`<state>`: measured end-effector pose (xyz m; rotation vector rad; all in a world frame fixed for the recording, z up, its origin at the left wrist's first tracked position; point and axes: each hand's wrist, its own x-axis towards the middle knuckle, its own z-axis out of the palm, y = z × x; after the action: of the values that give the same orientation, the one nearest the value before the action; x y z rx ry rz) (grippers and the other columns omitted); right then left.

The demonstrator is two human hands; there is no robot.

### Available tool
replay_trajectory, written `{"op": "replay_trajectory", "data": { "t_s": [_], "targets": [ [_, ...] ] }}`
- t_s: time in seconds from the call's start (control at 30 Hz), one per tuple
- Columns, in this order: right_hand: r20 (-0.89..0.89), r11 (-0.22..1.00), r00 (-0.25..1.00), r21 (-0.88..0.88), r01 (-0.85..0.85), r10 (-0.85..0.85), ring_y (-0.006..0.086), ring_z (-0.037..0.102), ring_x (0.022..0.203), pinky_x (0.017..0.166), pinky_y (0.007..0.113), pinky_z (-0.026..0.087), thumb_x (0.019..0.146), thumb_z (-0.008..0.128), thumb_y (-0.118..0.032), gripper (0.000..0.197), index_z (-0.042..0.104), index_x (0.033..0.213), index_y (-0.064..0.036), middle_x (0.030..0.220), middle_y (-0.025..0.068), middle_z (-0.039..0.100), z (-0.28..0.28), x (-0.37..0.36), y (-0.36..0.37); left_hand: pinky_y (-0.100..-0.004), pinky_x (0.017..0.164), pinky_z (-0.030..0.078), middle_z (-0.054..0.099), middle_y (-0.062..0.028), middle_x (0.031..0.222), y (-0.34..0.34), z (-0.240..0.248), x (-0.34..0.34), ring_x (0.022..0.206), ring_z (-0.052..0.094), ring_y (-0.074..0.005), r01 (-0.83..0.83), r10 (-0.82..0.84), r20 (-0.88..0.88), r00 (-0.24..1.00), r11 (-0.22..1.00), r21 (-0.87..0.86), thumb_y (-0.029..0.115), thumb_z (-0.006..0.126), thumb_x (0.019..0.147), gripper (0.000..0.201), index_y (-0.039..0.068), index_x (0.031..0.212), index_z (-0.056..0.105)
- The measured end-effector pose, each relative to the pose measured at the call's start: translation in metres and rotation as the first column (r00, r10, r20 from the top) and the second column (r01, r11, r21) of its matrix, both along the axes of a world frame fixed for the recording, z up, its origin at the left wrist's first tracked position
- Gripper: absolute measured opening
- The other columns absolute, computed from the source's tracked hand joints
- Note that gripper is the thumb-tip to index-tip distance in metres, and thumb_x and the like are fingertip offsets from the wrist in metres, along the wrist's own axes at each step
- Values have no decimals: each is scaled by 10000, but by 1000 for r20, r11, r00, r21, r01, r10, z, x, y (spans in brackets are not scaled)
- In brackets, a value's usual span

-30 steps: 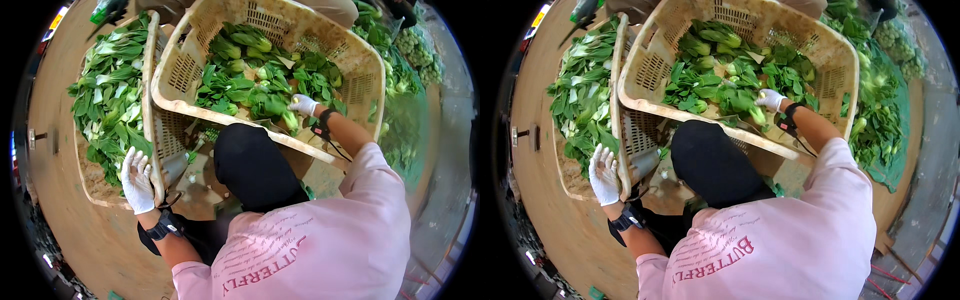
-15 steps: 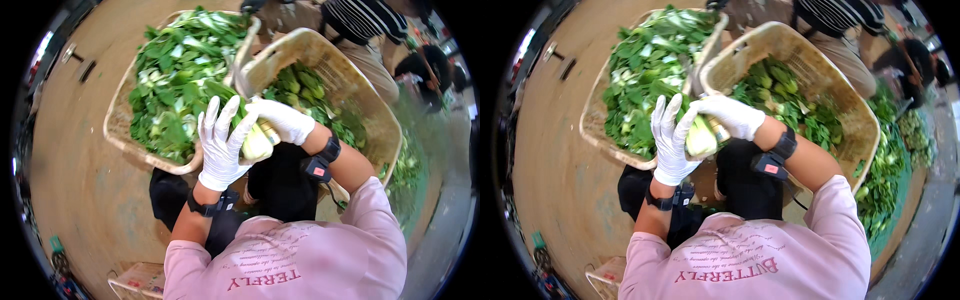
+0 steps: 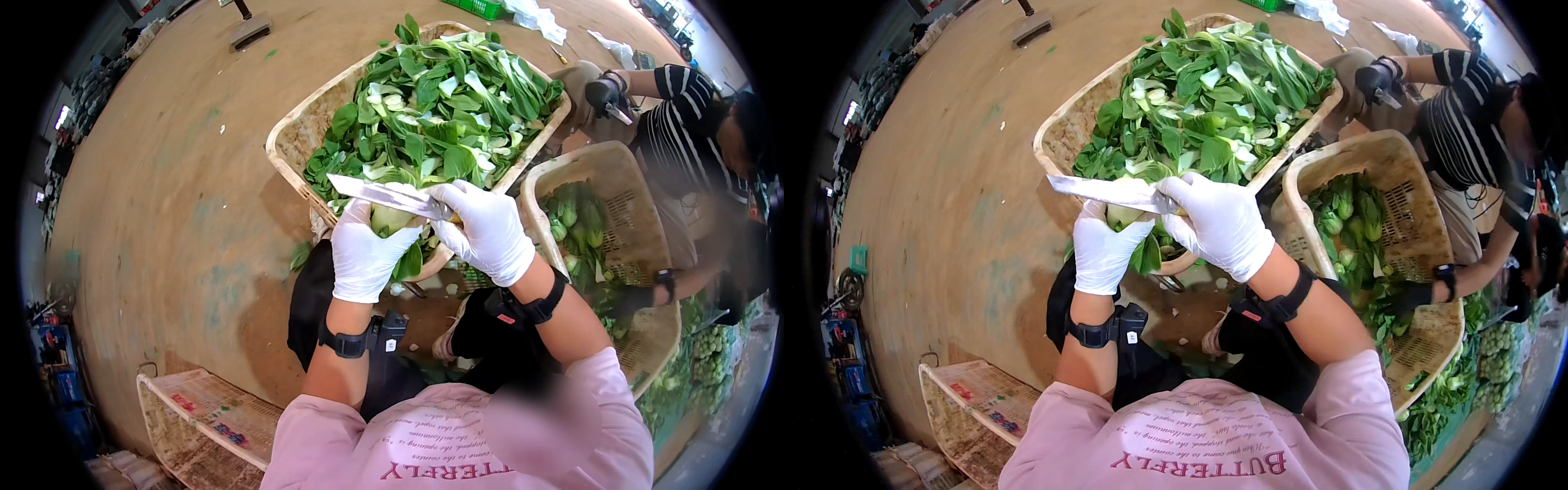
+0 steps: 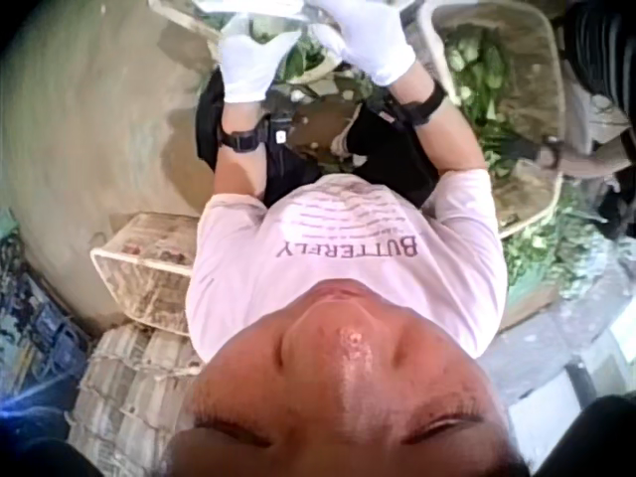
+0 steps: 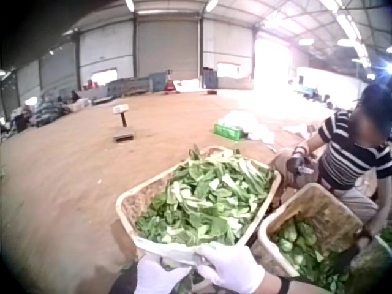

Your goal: The person trims the root ends of bok choy using a knife and places the trimmed vegetables into a plastic crate.

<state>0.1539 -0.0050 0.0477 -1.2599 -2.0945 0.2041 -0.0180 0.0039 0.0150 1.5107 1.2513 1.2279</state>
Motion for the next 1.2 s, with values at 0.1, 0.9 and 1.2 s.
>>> {"op": "replay_trajectory", "data": {
  "t_s": [0.1, 0.9, 1.2],
  "targets": [
    [146, 995, 987, -83, -51, 63, 256, 599, 604, 523, 360, 474, 764, 618, -217, 181, 567, 927, -155, 744, 60, 545, 1, 4, -2, -278, 741, 498, 671, -61, 904, 3, -10, -8, 796, 635, -141, 17, -18, 34, 999, 1000, 15, 164, 811, 661, 423, 14, 1008, 621],
    [425, 746, 847, -439, 501, -319, 310, 643, 761, 682, 406, 511, 816, 549, -301, 280, 603, 952, -62, 795, 154, 655, -37, 77, 40, -271, 751, 482, 619, -55, 858, -7, 5, 12, 785, 582, -133, -62, 91, -127, 988, 975, 213, 107, 824, 628, 387, 15, 932, 603],
    [-852, 663, 486, -479, -576, -193, 99, 559, 949, 859, 263, 448, 759, 760, -181, 515, 521, 1174, 7, 1052, 33, 605, -33, 20, 15, -281, 826, 445, 564, -78, 1076, -7, -7, 18, 959, 521, -140, 398, -294, 447, 845, 904, -158, 230, 676, 830, 512, -12, 1214, 440]
  ]
}}
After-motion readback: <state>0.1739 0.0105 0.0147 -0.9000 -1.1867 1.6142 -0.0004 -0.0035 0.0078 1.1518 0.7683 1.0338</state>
